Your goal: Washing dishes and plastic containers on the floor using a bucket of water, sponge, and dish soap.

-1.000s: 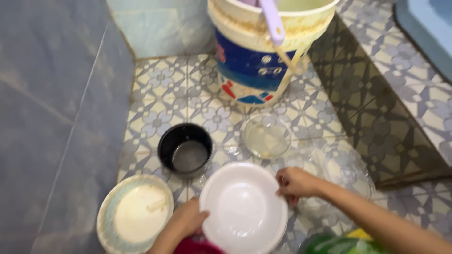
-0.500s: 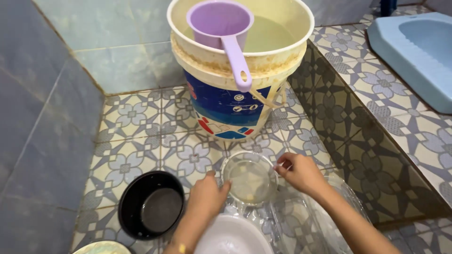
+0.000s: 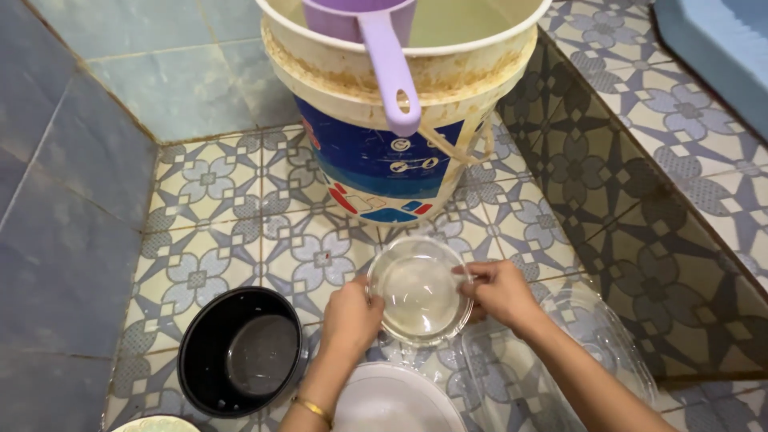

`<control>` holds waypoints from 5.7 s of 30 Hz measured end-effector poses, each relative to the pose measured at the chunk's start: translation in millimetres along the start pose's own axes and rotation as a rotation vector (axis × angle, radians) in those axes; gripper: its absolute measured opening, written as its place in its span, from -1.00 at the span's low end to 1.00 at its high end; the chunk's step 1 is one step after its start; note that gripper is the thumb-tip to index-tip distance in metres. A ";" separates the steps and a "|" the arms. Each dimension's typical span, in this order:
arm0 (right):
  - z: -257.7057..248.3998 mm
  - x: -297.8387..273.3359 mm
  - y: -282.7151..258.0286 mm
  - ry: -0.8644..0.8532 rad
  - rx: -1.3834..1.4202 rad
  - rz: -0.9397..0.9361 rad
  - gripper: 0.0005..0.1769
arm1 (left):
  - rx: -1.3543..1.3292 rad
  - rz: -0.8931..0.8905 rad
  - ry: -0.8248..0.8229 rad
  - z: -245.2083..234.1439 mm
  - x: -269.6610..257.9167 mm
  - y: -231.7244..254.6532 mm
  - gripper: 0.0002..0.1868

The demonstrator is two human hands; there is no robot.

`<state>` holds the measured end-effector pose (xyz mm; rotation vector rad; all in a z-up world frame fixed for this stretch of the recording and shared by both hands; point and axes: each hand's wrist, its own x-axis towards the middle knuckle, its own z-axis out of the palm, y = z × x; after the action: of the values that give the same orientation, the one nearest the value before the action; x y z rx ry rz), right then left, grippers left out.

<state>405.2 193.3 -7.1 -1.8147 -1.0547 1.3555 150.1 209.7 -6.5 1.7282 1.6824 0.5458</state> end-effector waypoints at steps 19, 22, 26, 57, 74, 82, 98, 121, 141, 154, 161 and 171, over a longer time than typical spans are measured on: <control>21.1 -37.1 -4.6 0.249 0.253 -0.443 -0.57 | -0.265 0.383 0.462 -14.4 -54.9 20.3 -0.46; 23.9 -52.9 -18.4 0.334 0.162 -0.447 -0.56 | -0.258 0.472 0.518 -18.8 -57.6 24.6 -0.44; 21.6 -52.7 -10.3 0.335 0.221 -0.544 -0.55 | -0.253 0.516 0.547 -23.9 -58.8 30.0 -0.44; -28.6 17.0 28.7 -0.059 -0.080 -0.249 -0.53 | 0.059 0.091 0.081 -22.7 -77.8 45.0 -0.29; -124.1 -177.2 -12.9 -0.022 0.324 -0.183 -0.49 | -0.479 0.302 -0.360 46.9 -284.2 98.6 -0.28; -85.1 -250.8 -69.9 -0.963 0.286 -0.352 0.19 | -0.790 0.587 -0.153 -118.3 -268.7 143.4 -0.42; 33.1 -274.1 -93.1 -0.510 -0.176 -0.390 -0.02 | -0.865 0.201 0.123 -104.0 -288.6 68.3 -0.49; 73.7 -214.6 -121.8 -0.834 -1.022 0.330 -0.19 | -1.956 -0.536 -0.373 108.8 -301.9 14.6 -0.25; 46.1 -248.0 -96.7 -0.823 -0.890 0.222 -0.06 | -1.778 -0.524 -0.400 87.3 -331.4 26.8 -0.42; 178.8 -304.1 -143.1 -1.124 -1.357 -0.013 -0.20 | -2.173 -0.406 -0.350 11.9 -415.8 -23.4 -0.60; 246.4 -324.4 -146.7 -1.120 -1.530 -0.172 -0.24 | -2.369 -0.419 -0.217 51.6 -422.7 -81.0 -0.60; 253.8 -331.5 -155.8 -1.025 -1.773 -0.143 -0.25 | -2.429 -0.338 -0.354 60.2 -409.7 -74.6 -0.53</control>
<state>76.1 -16.9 207.6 -1.6485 -3.6315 1.1711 103.3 -207.1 -40.8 -0.3049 0.1210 1.1275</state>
